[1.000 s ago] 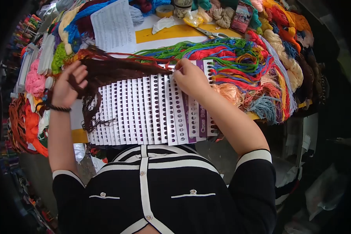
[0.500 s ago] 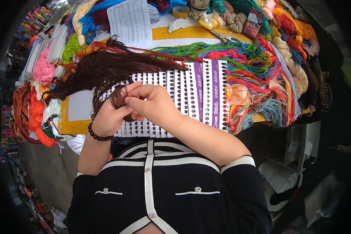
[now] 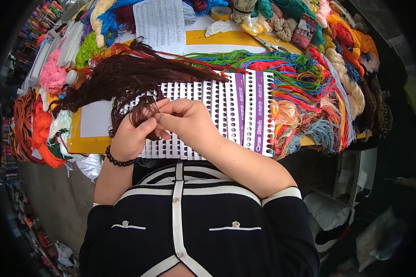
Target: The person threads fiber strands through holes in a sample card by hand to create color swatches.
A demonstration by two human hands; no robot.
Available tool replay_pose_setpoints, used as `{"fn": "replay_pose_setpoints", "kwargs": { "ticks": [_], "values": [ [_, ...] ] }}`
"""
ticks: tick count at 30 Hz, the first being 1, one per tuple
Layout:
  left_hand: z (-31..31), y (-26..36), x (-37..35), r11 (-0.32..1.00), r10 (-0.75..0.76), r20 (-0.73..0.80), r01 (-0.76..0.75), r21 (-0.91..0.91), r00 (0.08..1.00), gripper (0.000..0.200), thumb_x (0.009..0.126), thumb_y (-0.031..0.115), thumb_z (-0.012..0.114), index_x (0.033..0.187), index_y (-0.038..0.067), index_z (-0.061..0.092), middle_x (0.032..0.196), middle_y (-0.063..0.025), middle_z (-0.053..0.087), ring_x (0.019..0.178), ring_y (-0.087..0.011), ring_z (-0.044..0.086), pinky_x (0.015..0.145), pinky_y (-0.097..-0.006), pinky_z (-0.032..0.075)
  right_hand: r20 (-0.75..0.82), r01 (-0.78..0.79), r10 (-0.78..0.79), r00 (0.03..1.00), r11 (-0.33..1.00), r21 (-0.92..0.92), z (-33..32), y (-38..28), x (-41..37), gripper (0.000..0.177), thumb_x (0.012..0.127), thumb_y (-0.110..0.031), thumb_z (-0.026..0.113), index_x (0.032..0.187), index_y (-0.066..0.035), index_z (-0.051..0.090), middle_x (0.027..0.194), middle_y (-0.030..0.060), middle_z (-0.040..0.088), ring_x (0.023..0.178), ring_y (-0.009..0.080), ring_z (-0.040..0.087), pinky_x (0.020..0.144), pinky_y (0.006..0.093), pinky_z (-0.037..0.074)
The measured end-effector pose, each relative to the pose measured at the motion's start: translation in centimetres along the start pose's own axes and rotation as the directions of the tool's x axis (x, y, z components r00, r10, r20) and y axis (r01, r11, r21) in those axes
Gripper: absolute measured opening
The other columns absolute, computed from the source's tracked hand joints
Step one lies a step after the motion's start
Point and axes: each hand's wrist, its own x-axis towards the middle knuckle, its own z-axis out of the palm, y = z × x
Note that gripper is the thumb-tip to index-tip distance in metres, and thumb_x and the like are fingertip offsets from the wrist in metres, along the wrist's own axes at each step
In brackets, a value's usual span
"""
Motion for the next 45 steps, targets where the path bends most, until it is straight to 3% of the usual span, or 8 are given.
{"fn": "replay_pose_setpoints", "kwargs": {
  "ticks": [13,26,29,30,32,35,38,45],
  "values": [
    [1.6,-1.6,0.5,0.977,0.142,-0.279,-0.179,-0.114,0.950,0.035,0.097,0.024,0.040,0.113,-0.004,0.054,0.099,-0.0092,0.062,0.074,-0.0152,0.062,0.066,-0.0267,0.052,0.041,-0.041,0.036,0.998,0.991,0.130,-0.9,1.2,0.5,0.010,0.085,-0.003,0.060,0.090,0.004,0.064,0.081,0.0065,0.064,0.067,0.0109,0.058,0.065,0.0229,0.045],
    [1.9,-2.0,0.4,0.967,0.244,-0.353,-0.253,0.020,0.903,0.023,0.095,0.012,0.044,0.109,-0.004,0.055,0.097,-0.0119,0.063,0.080,-0.0163,0.064,0.069,-0.0249,0.052,-0.059,-0.061,0.066,0.996,0.995,0.080,-0.6,1.3,0.3,0.010,0.085,-0.007,0.059,0.090,0.001,0.063,0.085,0.0069,0.065,0.079,0.0123,0.060,0.076,0.0257,0.047],
    [1.0,-1.2,0.2,0.966,0.194,-0.426,-0.247,-0.072,0.884,0.024,0.094,0.011,0.043,0.110,-0.003,0.055,0.092,-0.0125,0.066,0.085,-0.0183,0.063,0.080,-0.0281,0.047,-0.070,0.011,0.018,0.997,0.920,0.393,-2.2,1.1,1.4,0.010,0.087,-0.013,0.052,0.087,-0.005,0.058,0.089,0.0074,0.063,0.086,0.0186,0.059,0.085,0.0311,0.043],
    [0.4,-1.1,-0.1,0.966,0.194,-0.428,-0.247,-0.071,0.883,0.024,0.094,0.011,0.043,0.110,-0.003,0.055,0.092,-0.0125,0.066,0.085,-0.0183,0.063,0.080,-0.0281,0.047,-0.105,-0.049,0.122,0.987,0.849,0.527,-2.0,0.1,1.1,0.009,0.085,-0.013,0.053,0.087,-0.005,0.057,0.080,0.0049,0.061,0.078,0.0176,0.057,0.083,0.0308,0.044],
    [-0.3,-0.7,-0.6,0.953,0.143,-0.161,-0.180,-0.244,0.977,0.030,0.091,0.010,0.039,0.115,-0.003,0.052,0.091,-0.0129,0.066,0.084,-0.0195,0.063,0.083,-0.0301,0.046,0.076,-0.125,0.099,0.992,0.816,0.564,-3.3,0.7,1.2,0.013,0.084,-0.012,0.054,0.092,-0.003,0.058,0.069,0.0023,0.056,0.066,0.0145,0.052,0.075,0.0285,0.044],
    [0.7,-0.3,-0.6,0.980,0.074,-0.138,-0.097,-0.173,0.988,0.042,0.086,0.008,0.036,0.126,-0.005,0.044,0.092,-0.0139,0.065,0.083,-0.0189,0.062,0.084,-0.0305,0.044,-0.082,-0.119,0.139,0.987,0.971,0.209,-1.0,0.3,0.8,0.016,0.083,-0.008,0.056,0.095,0.002,0.061,0.060,0.0005,0.053,0.053,0.0082,0.044,0.056,0.0199,0.036],
    [0.9,-0.5,-0.4,0.993,0.037,-0.133,-0.051,-0.109,0.990,0.047,0.085,0.003,0.036,0.132,-0.003,0.039,0.089,-0.0118,0.064,0.083,-0.0170,0.062,0.076,-0.0264,0.043,0.013,-0.116,0.115,0.993,0.992,0.048,0.1,0.3,0.4,0.012,0.083,-0.007,0.058,0.086,0.003,0.063,0.061,0.0014,0.055,0.051,0.0072,0.045,0.051,0.0197,0.035],
    [1.1,-1.6,-0.3,0.992,0.071,-0.047,-0.066,0.110,0.996,0.047,0.090,-0.002,0.036,0.137,0.001,0.030,0.087,-0.0104,0.063,0.079,-0.0142,0.063,0.073,-0.0245,0.048,-0.036,-0.163,0.165,0.986,0.986,0.039,0.2,0.8,0.6,0.011,0.082,-0.005,0.060,0.073,0.000,0.059,0.055,0.0040,0.053,0.043,0.0097,0.044,0.045,0.0206,0.033]
  ]
}}
